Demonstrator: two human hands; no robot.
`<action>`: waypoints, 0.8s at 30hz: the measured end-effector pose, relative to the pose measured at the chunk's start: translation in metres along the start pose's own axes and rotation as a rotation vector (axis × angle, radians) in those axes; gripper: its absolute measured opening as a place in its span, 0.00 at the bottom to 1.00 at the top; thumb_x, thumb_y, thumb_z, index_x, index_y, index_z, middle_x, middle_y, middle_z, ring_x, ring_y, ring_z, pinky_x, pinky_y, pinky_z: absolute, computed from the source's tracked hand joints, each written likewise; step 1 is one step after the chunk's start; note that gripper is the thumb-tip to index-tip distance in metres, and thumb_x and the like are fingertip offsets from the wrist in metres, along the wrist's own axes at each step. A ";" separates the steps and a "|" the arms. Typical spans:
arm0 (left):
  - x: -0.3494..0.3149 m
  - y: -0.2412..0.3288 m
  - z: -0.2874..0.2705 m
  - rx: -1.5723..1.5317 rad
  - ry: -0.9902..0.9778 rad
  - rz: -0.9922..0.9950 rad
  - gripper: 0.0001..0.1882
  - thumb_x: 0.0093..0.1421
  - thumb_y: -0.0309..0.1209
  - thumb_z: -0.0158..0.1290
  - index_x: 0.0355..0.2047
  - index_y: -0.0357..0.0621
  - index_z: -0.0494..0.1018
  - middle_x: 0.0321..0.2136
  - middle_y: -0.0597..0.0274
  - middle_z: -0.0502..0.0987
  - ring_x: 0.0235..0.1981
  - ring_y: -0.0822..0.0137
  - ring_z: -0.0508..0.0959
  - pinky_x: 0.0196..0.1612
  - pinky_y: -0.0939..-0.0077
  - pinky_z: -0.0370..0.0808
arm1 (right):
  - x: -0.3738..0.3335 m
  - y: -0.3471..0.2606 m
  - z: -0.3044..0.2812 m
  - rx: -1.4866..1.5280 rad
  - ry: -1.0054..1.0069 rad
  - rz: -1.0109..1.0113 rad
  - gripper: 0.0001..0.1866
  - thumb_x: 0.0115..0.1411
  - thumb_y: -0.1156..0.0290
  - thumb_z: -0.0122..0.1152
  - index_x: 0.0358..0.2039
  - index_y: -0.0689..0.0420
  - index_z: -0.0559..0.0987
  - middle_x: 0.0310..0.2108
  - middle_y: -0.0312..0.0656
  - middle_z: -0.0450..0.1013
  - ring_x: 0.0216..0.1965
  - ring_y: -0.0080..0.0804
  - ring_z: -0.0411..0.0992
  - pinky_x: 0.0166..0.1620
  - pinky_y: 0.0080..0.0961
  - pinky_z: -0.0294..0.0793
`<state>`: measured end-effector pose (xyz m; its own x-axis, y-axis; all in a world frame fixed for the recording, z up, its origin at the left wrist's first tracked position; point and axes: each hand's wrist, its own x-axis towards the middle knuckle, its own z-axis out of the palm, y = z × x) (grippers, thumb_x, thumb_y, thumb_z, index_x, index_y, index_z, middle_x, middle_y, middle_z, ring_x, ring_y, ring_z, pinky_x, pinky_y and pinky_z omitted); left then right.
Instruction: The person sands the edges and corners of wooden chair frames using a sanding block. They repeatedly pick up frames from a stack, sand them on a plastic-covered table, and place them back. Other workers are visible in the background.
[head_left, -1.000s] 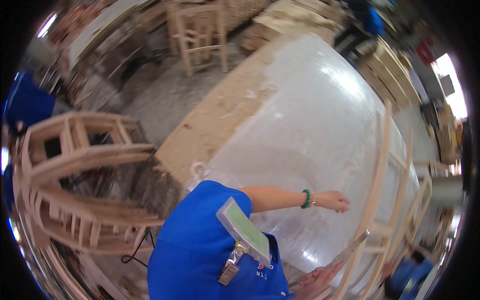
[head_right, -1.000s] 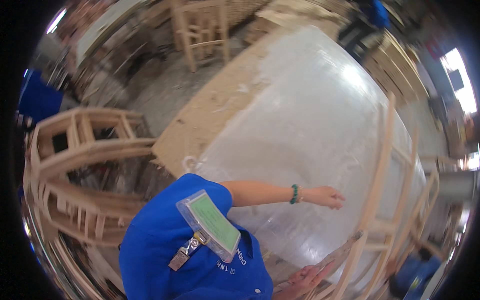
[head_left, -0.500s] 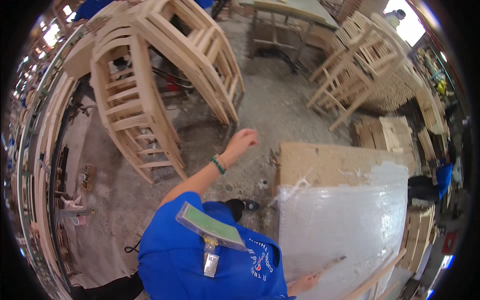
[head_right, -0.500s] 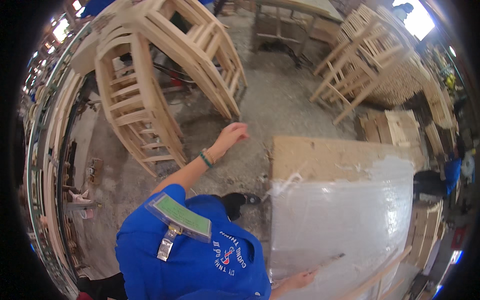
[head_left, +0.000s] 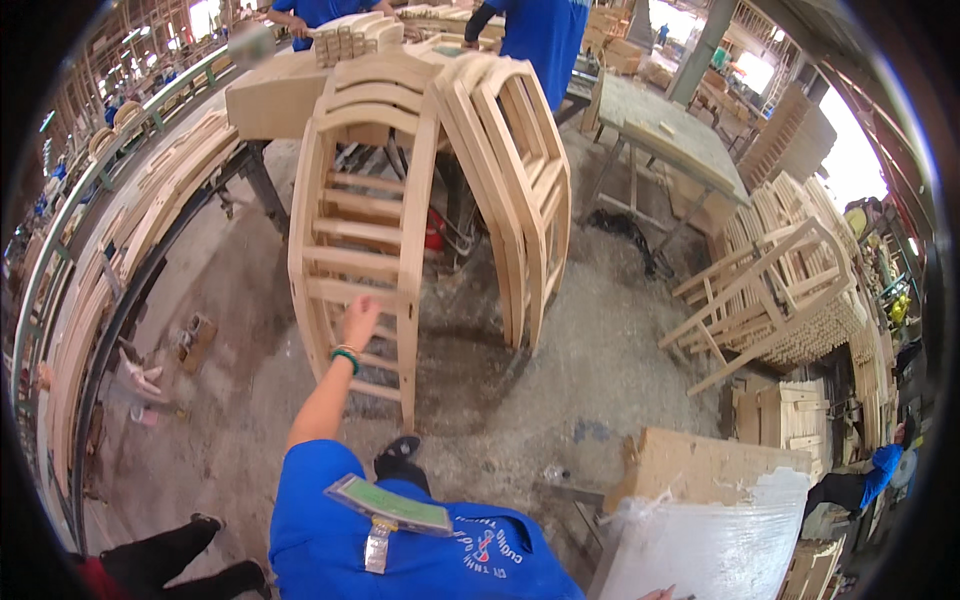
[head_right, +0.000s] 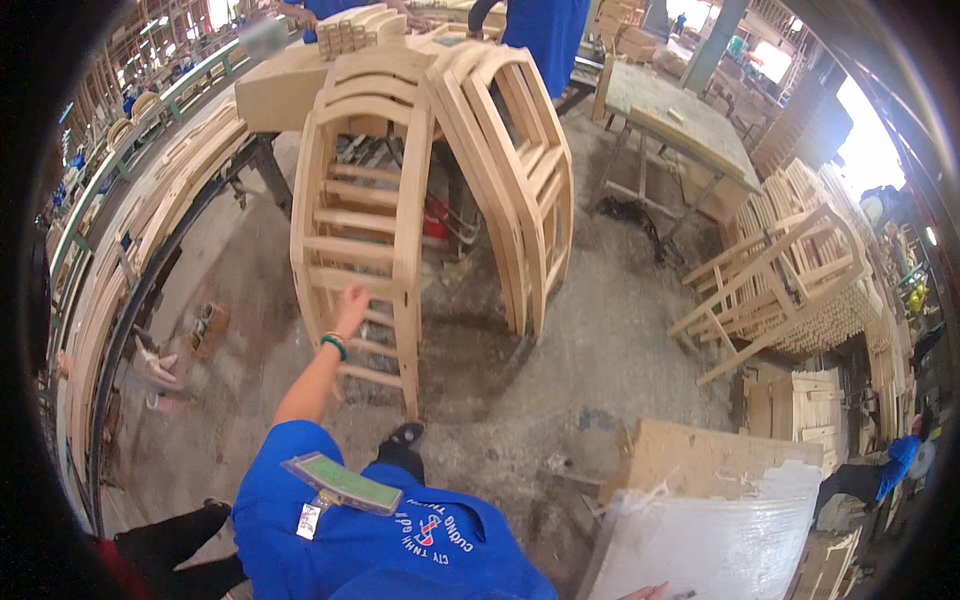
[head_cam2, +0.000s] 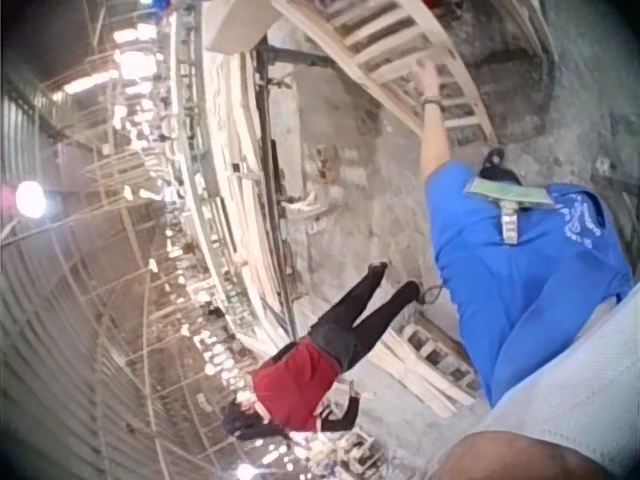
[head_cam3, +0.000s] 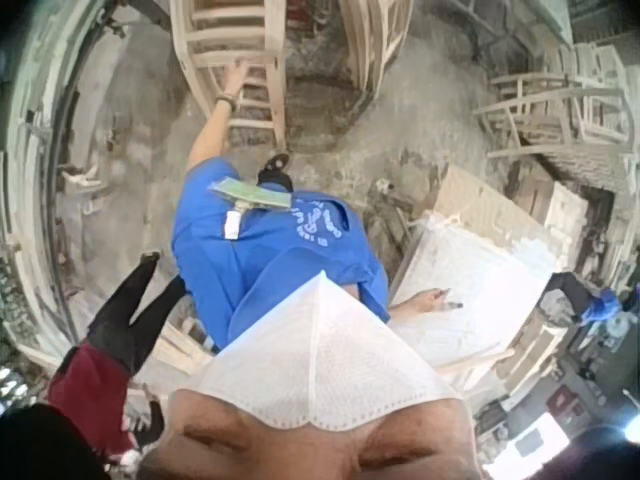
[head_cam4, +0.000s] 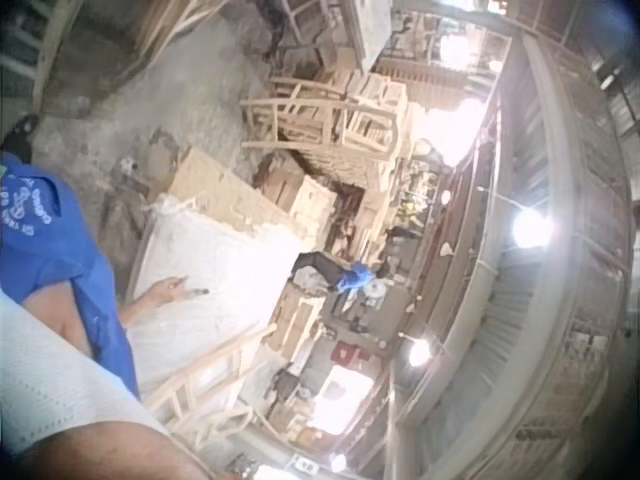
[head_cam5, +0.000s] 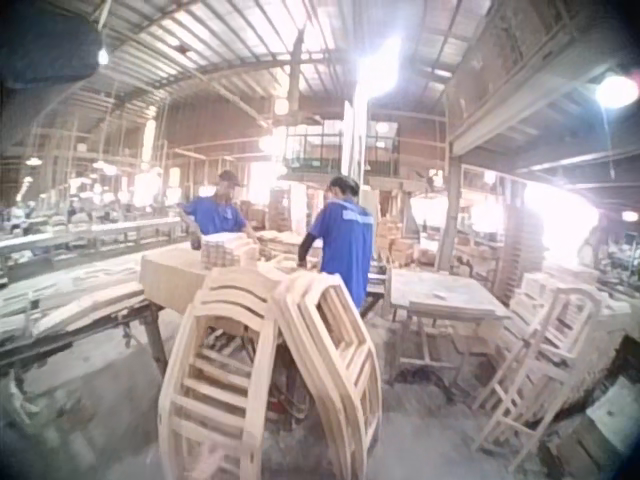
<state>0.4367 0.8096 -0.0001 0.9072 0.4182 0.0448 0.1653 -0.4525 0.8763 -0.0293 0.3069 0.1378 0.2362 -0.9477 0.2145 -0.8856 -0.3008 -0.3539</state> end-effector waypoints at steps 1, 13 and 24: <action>0.032 0.005 -0.011 0.038 0.029 -0.004 0.25 0.56 0.42 0.54 0.50 0.41 0.70 0.43 0.51 0.78 0.46 0.53 0.76 0.50 0.63 0.71 | -0.001 -0.008 0.013 0.105 -0.001 -0.042 0.21 0.64 0.68 0.52 0.54 0.67 0.71 0.60 0.61 0.60 0.58 0.52 0.63 0.62 0.35 0.60; 0.305 0.046 -0.110 0.256 0.078 0.025 0.46 0.47 0.46 0.62 0.61 0.37 0.56 0.54 0.40 0.69 0.55 0.45 0.69 0.56 0.58 0.66 | -0.055 -0.197 0.107 0.347 -0.097 -0.486 0.19 0.58 0.78 0.51 0.51 0.60 0.74 0.37 0.49 0.70 0.39 0.44 0.70 0.42 0.32 0.69; 0.304 0.027 -0.118 0.354 0.280 0.052 0.23 0.48 0.39 0.60 0.39 0.40 0.64 0.33 0.46 0.77 0.37 0.43 0.76 0.42 0.53 0.70 | -0.102 -0.277 0.137 0.398 -0.306 -0.565 0.14 0.57 0.76 0.54 0.45 0.61 0.78 0.28 0.47 0.72 0.30 0.40 0.71 0.36 0.29 0.70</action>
<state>0.6712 1.0176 0.0940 0.7862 0.5628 0.2552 0.2885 -0.6995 0.6539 0.2464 0.4729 0.0896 0.7637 -0.6073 0.2191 -0.3988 -0.7106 -0.5797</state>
